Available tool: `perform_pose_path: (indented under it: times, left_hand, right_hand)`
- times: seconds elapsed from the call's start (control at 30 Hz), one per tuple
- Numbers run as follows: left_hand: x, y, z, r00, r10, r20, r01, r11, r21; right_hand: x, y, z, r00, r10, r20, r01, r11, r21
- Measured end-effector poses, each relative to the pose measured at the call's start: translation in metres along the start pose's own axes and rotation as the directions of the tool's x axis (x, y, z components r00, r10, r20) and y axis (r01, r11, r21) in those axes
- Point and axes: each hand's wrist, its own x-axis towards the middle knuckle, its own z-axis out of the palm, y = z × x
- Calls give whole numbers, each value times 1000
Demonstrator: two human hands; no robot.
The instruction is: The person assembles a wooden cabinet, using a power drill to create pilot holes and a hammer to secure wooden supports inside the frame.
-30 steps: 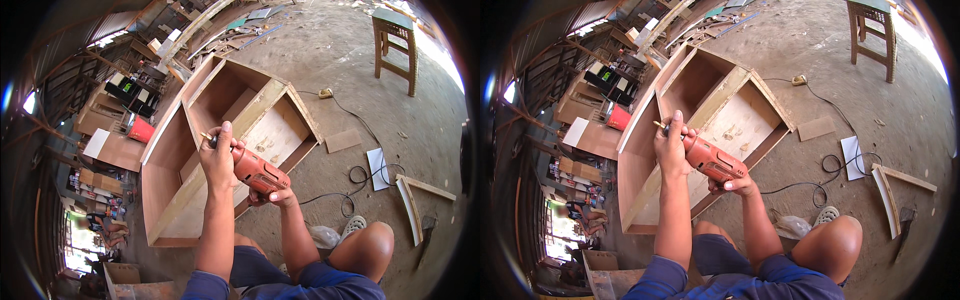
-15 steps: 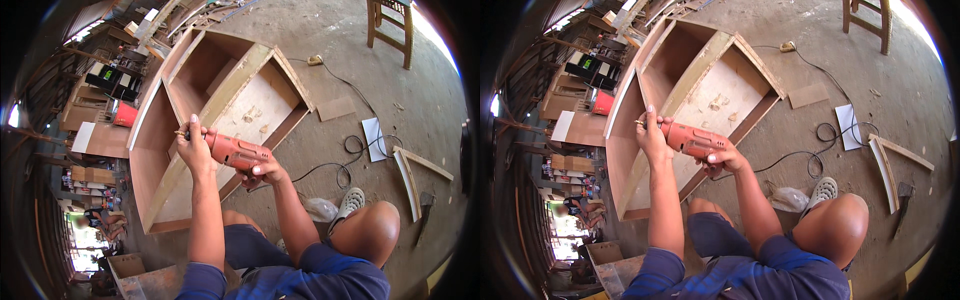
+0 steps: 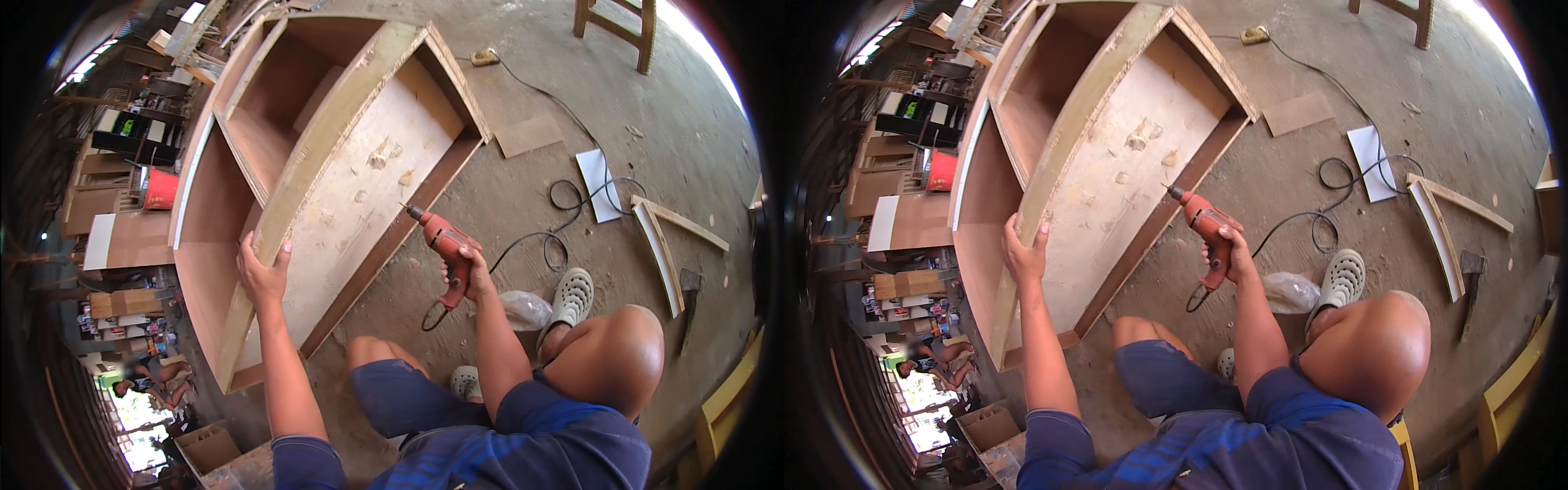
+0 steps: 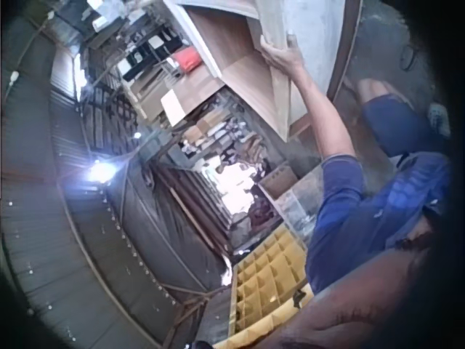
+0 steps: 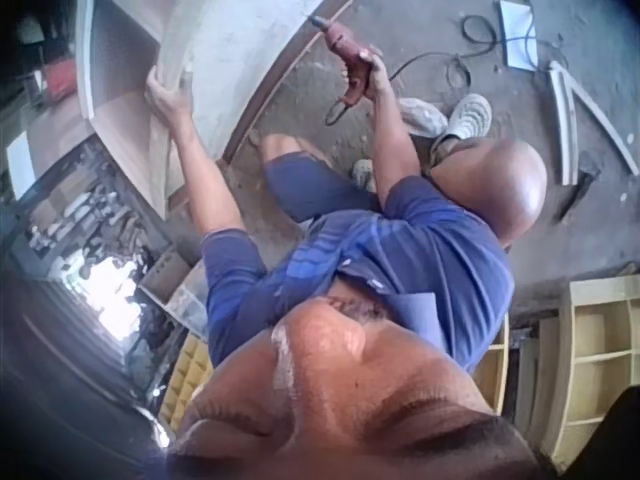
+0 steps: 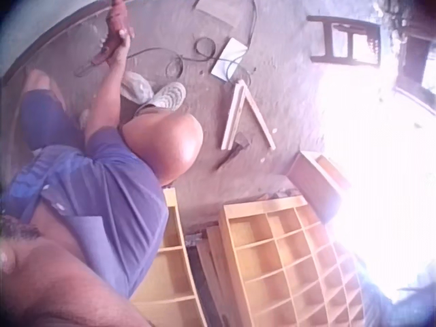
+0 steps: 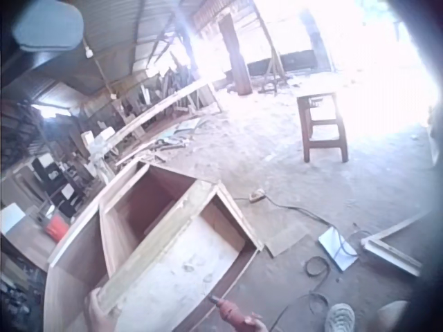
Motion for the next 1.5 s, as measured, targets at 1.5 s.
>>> perform_pose_path:
  times: [1.5]
  left_hand:
    - [-2, -2, -1, 1000, 14, 19, -14, 1000, 11]
  right_hand:
    - [55, 109, 22, 953, 270, -137, -204, 908, 367]
